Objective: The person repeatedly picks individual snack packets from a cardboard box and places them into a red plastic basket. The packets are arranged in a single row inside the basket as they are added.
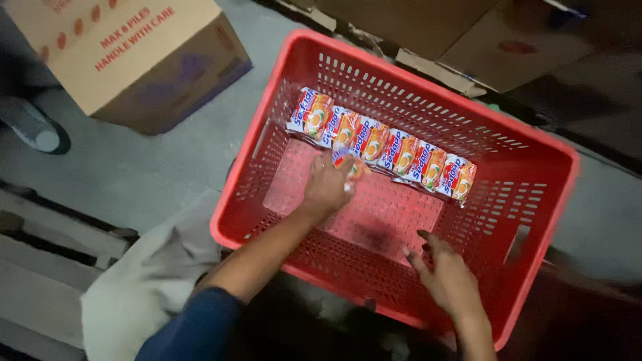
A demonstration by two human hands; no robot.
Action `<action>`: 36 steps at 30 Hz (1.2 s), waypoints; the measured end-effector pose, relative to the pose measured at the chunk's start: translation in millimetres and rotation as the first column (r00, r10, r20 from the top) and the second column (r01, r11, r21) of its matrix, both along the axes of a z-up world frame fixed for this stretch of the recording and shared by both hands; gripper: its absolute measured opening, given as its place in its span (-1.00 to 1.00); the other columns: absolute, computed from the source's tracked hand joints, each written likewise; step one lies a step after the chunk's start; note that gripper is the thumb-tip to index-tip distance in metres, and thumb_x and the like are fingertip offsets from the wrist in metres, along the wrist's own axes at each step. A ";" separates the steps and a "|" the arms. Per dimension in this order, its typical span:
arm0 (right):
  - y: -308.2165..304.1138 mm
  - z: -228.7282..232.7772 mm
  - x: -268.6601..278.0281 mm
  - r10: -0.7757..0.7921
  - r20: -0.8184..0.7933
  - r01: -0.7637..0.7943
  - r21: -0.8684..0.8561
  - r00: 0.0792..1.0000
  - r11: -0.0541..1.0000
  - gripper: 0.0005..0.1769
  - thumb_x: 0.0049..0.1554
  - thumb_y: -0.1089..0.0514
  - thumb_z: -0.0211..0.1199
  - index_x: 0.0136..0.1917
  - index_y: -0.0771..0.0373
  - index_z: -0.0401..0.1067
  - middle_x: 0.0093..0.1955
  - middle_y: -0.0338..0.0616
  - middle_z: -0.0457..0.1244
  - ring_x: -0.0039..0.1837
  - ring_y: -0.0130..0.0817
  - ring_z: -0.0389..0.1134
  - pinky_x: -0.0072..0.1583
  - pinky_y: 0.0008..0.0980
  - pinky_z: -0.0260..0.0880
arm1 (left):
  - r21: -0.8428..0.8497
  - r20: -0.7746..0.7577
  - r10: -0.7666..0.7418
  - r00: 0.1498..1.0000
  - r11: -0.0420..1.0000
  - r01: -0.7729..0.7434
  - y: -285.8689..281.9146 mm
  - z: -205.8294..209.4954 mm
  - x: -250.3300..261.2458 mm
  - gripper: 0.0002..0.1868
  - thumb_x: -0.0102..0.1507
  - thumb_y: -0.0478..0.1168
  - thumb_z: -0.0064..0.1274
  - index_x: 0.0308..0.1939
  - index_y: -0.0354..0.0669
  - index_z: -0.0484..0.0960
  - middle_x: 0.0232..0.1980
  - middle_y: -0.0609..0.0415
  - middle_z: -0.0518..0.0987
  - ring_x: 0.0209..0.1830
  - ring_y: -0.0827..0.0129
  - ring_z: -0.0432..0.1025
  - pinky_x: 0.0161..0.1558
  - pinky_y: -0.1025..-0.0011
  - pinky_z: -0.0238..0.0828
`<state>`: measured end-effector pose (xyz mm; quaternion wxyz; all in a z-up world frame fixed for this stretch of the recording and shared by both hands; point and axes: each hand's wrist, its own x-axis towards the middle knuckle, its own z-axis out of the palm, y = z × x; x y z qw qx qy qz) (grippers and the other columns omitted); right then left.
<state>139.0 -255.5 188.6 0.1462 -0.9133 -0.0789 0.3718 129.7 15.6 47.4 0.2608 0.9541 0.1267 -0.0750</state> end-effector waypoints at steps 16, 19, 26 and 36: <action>-18.2 -12.9 -14.7 0.171 -0.075 -0.178 -0.089 0.982 0.980 -0.20 0.11 -0.41 0.22 0.56 -0.30 0.15 0.44 -0.10 0.23 0.41 -0.09 0.33 0.33 -0.01 0.37 | 0.320 0.099 0.291 0.952 0.896 -0.307 0.4 -128.8 63.8 -0.15 0.24 0.19 0.21 0.56 0.37 0.21 0.57 -0.35 0.13 0.44 -0.23 0.18 0.35 -0.10 0.23; -14.5 -9.6 -17.8 0.170 -0.035 -0.172 -0.095 0.985 0.980 -0.23 0.09 -0.41 0.25 0.50 -0.23 0.24 0.41 -0.22 0.27 0.37 -0.12 0.35 0.31 0.02 0.38 | 0.360 0.147 0.284 0.947 0.877 -0.319 0.9 -136.2 73.7 -0.05 0.25 0.27 0.24 0.62 0.35 0.09 0.56 -0.25 0.14 0.46 -0.18 0.15 0.37 -0.10 0.25; -20.9 -14.9 -19.6 0.149 -0.076 -0.154 -0.070 0.986 0.986 -0.30 0.10 -0.40 0.27 0.41 -0.13 0.29 0.30 -0.09 0.31 0.31 -0.03 0.38 0.28 -0.04 0.39 | 0.544 0.083 0.281 0.956 0.791 -0.280 -3.4 -152.2 86.8 0.02 0.34 0.42 0.00 0.70 0.28 -0.18 0.69 -0.29 -0.33 0.71 -0.13 -0.30 0.53 -0.12 0.01; -9.5 -3.1 -22.5 0.159 -0.147 -0.180 -0.146 0.976 0.973 -0.22 0.12 -0.42 0.23 0.50 -0.22 0.16 0.53 -0.32 0.13 0.43 -0.05 0.27 0.33 0.05 0.32 | 0.482 0.007 -0.049 0.999 0.875 0.039 19.7 -151.8 47.3 -0.03 0.37 0.53 -0.49 0.69 0.14 -0.22 0.74 0.01 -0.30 0.73 0.11 -0.31 0.60 -0.09 -0.43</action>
